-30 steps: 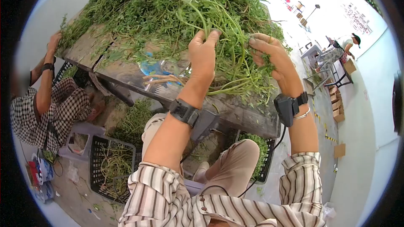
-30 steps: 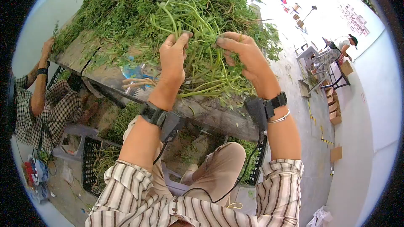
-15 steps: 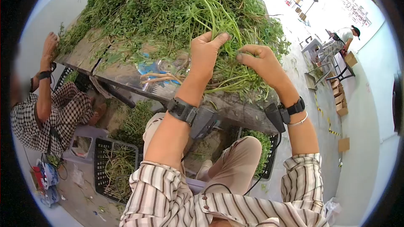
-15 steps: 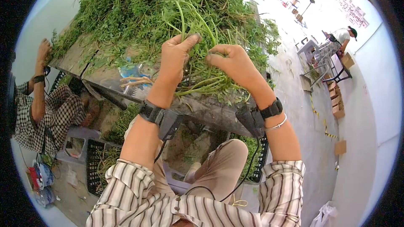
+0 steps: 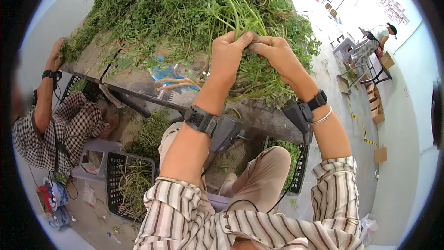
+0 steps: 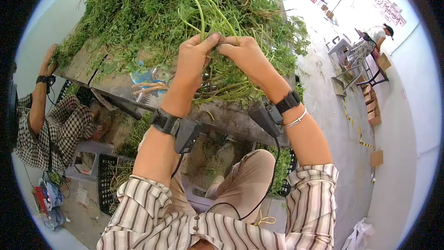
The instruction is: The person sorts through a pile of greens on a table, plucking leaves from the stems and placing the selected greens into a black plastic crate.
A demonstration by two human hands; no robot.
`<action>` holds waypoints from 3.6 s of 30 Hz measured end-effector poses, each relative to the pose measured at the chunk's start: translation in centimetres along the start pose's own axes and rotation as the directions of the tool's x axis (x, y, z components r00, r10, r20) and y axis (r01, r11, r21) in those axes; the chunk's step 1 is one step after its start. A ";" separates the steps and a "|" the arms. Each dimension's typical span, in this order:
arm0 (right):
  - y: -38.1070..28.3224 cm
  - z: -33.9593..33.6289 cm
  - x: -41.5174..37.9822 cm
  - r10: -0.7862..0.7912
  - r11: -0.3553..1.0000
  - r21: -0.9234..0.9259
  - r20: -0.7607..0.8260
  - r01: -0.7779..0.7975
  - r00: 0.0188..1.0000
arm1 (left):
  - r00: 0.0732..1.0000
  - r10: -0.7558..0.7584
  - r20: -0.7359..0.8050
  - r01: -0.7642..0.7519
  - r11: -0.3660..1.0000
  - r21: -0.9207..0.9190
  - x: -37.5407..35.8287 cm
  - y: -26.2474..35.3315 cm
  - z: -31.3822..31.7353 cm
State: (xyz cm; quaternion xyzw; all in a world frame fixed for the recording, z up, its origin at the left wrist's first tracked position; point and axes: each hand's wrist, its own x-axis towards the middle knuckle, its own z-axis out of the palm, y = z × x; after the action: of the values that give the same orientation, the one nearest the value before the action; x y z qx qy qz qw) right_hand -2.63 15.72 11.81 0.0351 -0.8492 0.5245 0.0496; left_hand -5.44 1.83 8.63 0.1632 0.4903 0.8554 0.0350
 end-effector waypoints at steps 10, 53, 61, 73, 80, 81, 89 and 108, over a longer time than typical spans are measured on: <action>-1.6 -0.6 -1.3 -0.449 0.310 -0.874 0.213 0.375 0.867 | 0.999 0.002 -0.033 0.011 0.930 0.367 0.8 -0.7 -0.2; -1.0 -3.5 1.9 -0.105 0.984 0.128 -0.145 0.124 0.984 | 0.969 0.246 0.015 -0.198 0.743 0.640 -0.2 -1.0 0.5; -0.8 -0.5 1.6 -0.135 0.990 0.017 -0.129 0.139 0.982 | 0.915 0.375 -0.149 -0.266 0.838 0.477 1.1 -1.6 -0.6; 0.3 3.1 -3.1 -0.600 0.721 -0.490 -0.090 0.489 0.795 | 0.967 0.233 -0.108 -0.234 0.972 -0.001 0.0 -0.5 0.8; -0.4 2.4 -3.9 -0.559 0.757 -0.451 -0.074 0.472 0.826 | 0.960 0.257 -0.108 -0.237 0.957 0.166 0.2 -0.9 0.9; -0.8 2.0 -4.0 -0.565 0.768 -0.428 -0.105 0.476 0.818 | 0.943 0.306 -0.132 -0.286 0.946 0.150 0.3 -0.9 1.0; -4.6 -2.0 -2.3 -0.764 0.582 -0.633 -0.212 0.510 0.609 | 0.973 0.224 -0.058 -0.199 0.939 0.282 -0.6 -0.1 1.0; -6.9 -5.3 1.3 -0.779 -0.005 -0.917 0.253 0.398 0.574 | 0.961 0.274 0.048 -0.268 0.868 0.419 -1.0 -0.2 1.5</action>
State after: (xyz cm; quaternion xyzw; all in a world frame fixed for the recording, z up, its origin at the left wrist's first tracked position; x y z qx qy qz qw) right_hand -2.94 17.36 20.45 0.2723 -0.8539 -0.1351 0.4224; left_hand -4.07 3.00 8.95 0.2286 0.6356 0.7268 -0.1244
